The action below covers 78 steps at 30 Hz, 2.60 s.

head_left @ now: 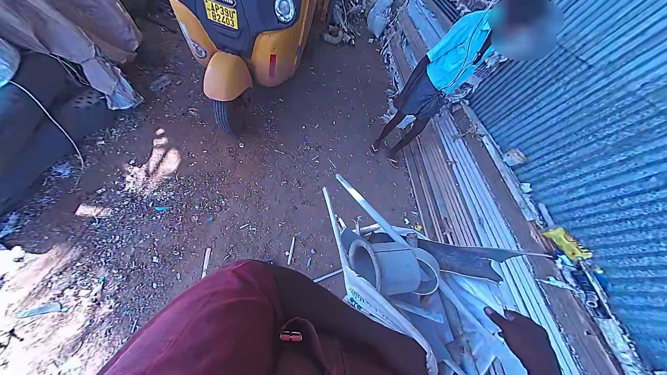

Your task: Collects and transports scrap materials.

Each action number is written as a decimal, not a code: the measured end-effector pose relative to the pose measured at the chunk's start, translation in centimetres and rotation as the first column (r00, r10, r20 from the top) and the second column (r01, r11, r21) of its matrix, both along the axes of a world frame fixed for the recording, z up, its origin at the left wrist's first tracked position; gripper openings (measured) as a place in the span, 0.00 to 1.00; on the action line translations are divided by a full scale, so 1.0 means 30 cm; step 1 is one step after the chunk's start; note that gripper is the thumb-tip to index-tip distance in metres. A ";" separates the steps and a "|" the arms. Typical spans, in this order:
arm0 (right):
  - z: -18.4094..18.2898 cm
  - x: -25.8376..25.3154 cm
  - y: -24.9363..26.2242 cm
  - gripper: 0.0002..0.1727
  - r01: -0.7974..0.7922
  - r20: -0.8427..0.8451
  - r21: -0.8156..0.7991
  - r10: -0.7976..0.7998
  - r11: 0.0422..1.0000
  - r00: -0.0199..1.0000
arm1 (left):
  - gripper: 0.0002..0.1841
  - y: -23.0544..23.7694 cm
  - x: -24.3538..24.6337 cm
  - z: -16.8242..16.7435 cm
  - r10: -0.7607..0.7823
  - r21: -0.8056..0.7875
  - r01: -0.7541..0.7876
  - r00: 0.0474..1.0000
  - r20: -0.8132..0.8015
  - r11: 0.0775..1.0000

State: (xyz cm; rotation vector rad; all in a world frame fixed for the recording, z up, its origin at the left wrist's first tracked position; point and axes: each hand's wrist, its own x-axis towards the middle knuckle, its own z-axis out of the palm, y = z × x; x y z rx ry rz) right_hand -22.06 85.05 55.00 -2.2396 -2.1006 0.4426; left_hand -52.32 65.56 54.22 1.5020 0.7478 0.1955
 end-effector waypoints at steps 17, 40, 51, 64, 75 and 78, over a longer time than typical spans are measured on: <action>0.088 -0.850 0.475 0.23 0.143 -0.094 0.078 -0.136 0.987 0.986 | 0.20 0.577 -0.965 0.190 -0.060 0.135 0.051 0.996 0.066 0.990; -0.052 -1.834 2.052 0.25 -0.117 -0.034 -0.168 0.113 0.979 0.993 | 0.24 2.073 -1.697 0.122 0.050 -0.161 -0.080 0.983 -0.179 0.984; -0.060 -2.161 2.685 0.23 -0.031 -0.025 -0.196 0.027 0.980 0.999 | 0.27 2.826 -2.049 0.156 -0.090 -0.137 0.057 0.963 -0.253 0.989; 0.108 -2.497 3.389 0.24 0.200 0.020 -0.113 -0.199 0.973 0.980 | 0.26 3.747 -2.448 0.249 -0.302 -0.027 0.303 0.934 -0.188 0.953; -0.030 -2.654 4.265 0.22 0.213 -0.033 -0.143 -0.219 0.967 0.975 | 0.29 4.643 -2.626 0.172 -0.302 -0.041 0.303 0.912 -0.278 0.952; -0.028 -2.684 4.555 0.21 0.211 -0.016 -0.167 -0.216 0.963 0.976 | 0.26 4.916 -2.667 0.174 -0.257 -0.101 0.239 0.940 -0.224 0.966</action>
